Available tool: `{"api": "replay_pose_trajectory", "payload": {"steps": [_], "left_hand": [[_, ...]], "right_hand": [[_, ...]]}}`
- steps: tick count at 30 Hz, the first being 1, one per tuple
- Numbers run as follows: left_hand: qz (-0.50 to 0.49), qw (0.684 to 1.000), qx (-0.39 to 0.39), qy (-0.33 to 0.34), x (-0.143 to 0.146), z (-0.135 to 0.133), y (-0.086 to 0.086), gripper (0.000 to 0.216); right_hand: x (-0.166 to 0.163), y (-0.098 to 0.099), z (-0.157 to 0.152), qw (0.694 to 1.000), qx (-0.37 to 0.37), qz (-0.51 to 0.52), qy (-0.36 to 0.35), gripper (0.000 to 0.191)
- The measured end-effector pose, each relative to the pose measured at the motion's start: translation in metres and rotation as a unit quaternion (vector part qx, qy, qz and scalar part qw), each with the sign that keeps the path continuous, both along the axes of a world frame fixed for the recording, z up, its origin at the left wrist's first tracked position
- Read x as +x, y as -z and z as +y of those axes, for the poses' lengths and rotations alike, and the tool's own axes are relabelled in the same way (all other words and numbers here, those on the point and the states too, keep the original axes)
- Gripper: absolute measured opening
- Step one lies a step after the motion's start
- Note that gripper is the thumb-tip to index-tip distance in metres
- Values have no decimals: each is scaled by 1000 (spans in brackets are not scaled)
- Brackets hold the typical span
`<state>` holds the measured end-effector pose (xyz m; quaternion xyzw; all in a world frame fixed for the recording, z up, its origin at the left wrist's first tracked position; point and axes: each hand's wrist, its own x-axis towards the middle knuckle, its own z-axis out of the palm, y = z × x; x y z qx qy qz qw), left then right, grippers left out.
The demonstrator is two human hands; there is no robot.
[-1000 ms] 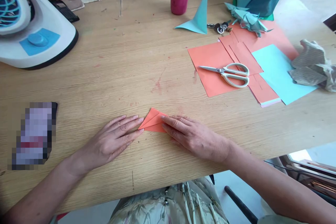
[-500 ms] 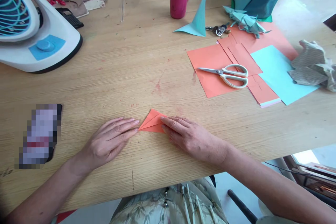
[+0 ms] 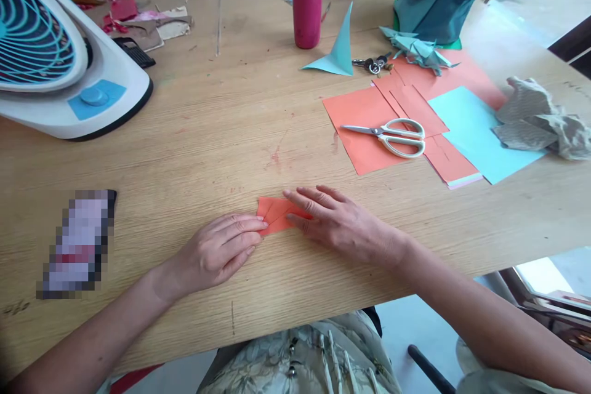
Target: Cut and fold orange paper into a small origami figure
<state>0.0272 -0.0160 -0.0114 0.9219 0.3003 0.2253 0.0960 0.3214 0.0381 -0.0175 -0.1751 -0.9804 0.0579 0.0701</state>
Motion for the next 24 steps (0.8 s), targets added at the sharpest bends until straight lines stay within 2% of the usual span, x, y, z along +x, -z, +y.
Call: {"api": "replay_pose_trajectory", "payload": {"steps": [5, 8, 10, 13, 16, 21, 22, 24], "left_hand": [[35, 998, -7, -43, 21, 13, 0, 12], [37, 996, -35, -68, 31, 20, 3, 4], [20, 995, -59, -77, 32, 22, 6, 1], [-17, 991, -76, -106, 30, 22, 10, 7], [-59, 986, -62, -142, 27, 21, 12, 22], [-90, 981, -76, -157, 27, 20, 15, 67], [-102, 978, -86, -159, 26, 20, 16, 72], [-143, 967, -117, -174, 25, 19, 17, 80]], "right_hand": [[-1, -10, 6, 994, -20, 81, 72, 31], [-13, -15, 9, 979, -72, 131, 136, 25], [-26, -16, 12, 971, -117, 127, 167, 23], [-46, -14, 16, 967, -135, 89, 197, 20], [-58, -10, 15, 956, -165, 75, 231, 21], [-60, -10, 9, 905, -308, 106, 273, 36], [-59, -11, 9, 898, -326, 118, 272, 36], [-57, -14, 10, 885, -350, 147, 271, 21]]}}
